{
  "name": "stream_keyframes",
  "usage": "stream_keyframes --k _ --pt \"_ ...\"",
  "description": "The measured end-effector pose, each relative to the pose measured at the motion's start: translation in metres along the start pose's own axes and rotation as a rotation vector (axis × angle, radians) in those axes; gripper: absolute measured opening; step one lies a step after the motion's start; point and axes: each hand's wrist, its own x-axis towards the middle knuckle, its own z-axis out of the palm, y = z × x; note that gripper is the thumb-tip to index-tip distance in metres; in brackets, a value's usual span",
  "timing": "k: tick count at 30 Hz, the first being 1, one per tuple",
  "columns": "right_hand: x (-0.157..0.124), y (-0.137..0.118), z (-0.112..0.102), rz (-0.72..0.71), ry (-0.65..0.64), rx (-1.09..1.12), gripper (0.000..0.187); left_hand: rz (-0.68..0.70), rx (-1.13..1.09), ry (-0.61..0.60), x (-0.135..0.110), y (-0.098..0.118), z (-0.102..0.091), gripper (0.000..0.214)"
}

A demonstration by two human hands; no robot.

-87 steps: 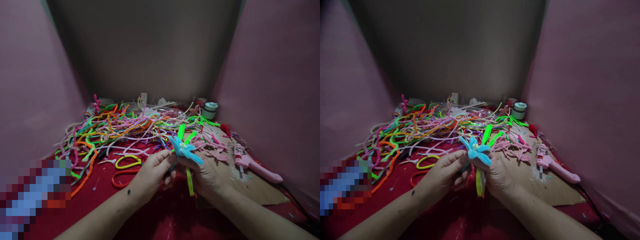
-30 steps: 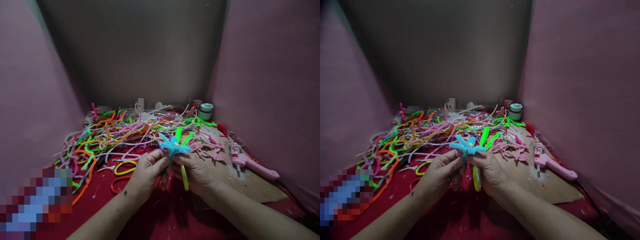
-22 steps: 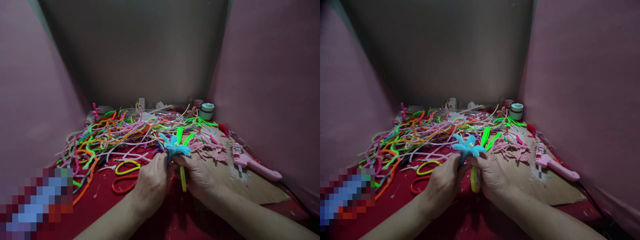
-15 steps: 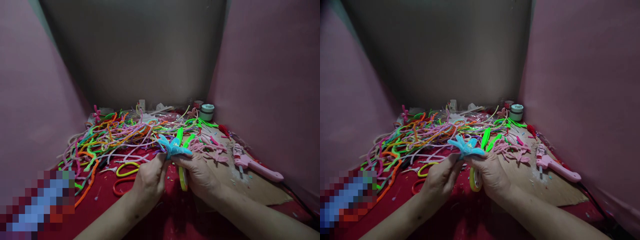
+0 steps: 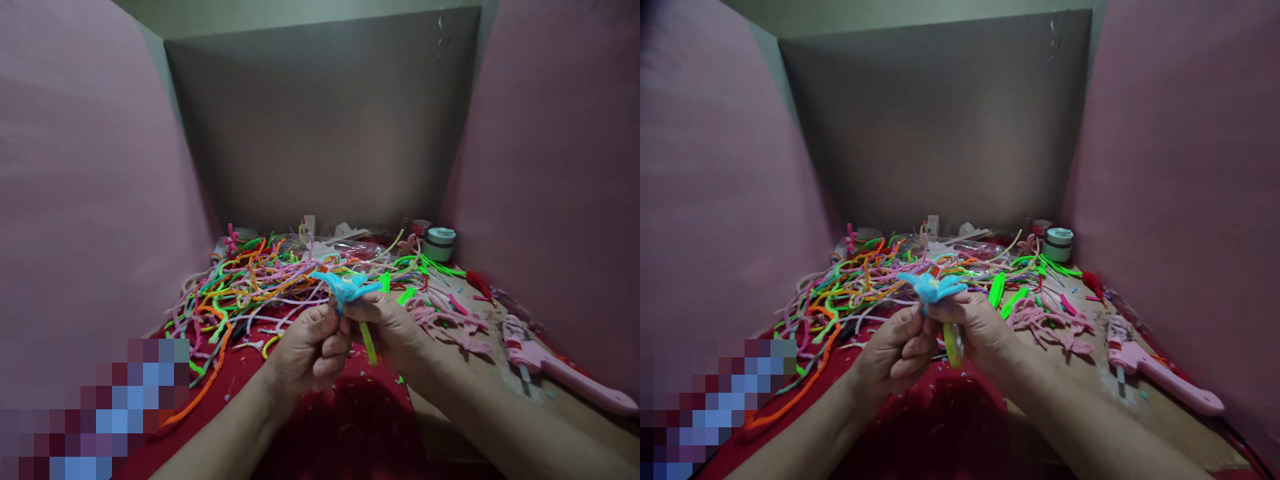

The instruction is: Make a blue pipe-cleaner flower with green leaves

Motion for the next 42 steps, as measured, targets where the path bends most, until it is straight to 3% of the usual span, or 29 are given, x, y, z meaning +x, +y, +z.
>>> stream_keyframes --k 3,6,8,10,12,14,19,21,23,25,27,31,33,35,38,40,42 --pt "0.001 0.010 -0.006 0.015 0.027 0.044 0.021 0.099 0.333 0.190 0.003 -0.004 0.005 0.026" --pt "0.001 0.017 -0.009 -0.064 0.152 0.072 0.017 0.328 0.836 0.431 0.004 -0.013 0.007 0.023" --pt "0.000 0.018 -0.009 -0.119 0.250 0.067 0.011 0.485 1.084 0.489 0.002 -0.018 0.007 0.020" --pt "-0.003 0.016 -0.008 -0.132 0.269 0.041 0.012 0.546 1.168 0.473 0.000 -0.018 0.008 0.019" --pt "-0.007 0.013 -0.007 -0.120 0.235 0.020 0.015 0.457 1.064 0.426 -0.003 -0.014 0.012 0.023" --pt "-0.010 0.009 -0.007 -0.090 0.192 0.013 0.014 0.281 0.808 0.333 -0.005 -0.009 0.015 0.028" --pt "-0.015 0.006 -0.011 0.020 0.165 -0.017 0.017 0.022 0.116 -0.082 -0.007 -0.006 0.010 0.026" --pt "-0.018 0.007 -0.011 0.049 0.166 -0.004 0.019 -0.060 -0.025 -0.211 -0.007 -0.009 0.006 0.029" --pt "-0.019 0.008 -0.012 0.050 0.201 0.009 0.021 -0.089 -0.051 -0.257 -0.006 -0.011 0.004 0.029" --pt "-0.019 0.008 -0.012 0.066 0.232 0.004 0.021 -0.048 0.024 -0.198 -0.004 -0.012 0.006 0.027" --pt "-0.016 0.009 -0.011 0.096 0.225 -0.011 0.021 0.052 0.246 -0.028 -0.002 -0.014 0.009 0.024" --pt "-0.009 0.015 -0.010 -0.027 0.346 -0.024 0.019 0.382 1.004 0.408 -0.002 -0.019 0.014 0.022" --pt "-0.006 0.019 -0.010 -0.088 0.420 -0.023 0.020 0.470 1.267 0.480 -0.002 -0.021 0.013 0.021" --pt "-0.006 0.021 -0.010 -0.108 0.427 -0.035 0.020 0.483 1.387 0.482 -0.002 -0.021 0.010 0.019" --pt "-0.007 0.022 -0.011 -0.146 0.426 -0.060 0.020 0.470 1.344 0.455 0.000 -0.018 0.008 0.016" --pt "-0.009 0.020 -0.010 -0.116 0.389 -0.070 0.017 0.383 1.075 0.376 0.000 -0.015 0.008 0.019" --pt "-0.012 0.016 -0.010 -0.064 0.343 -0.058 0.018 0.248 0.663 0.227 0.000 -0.012 0.009 0.021"
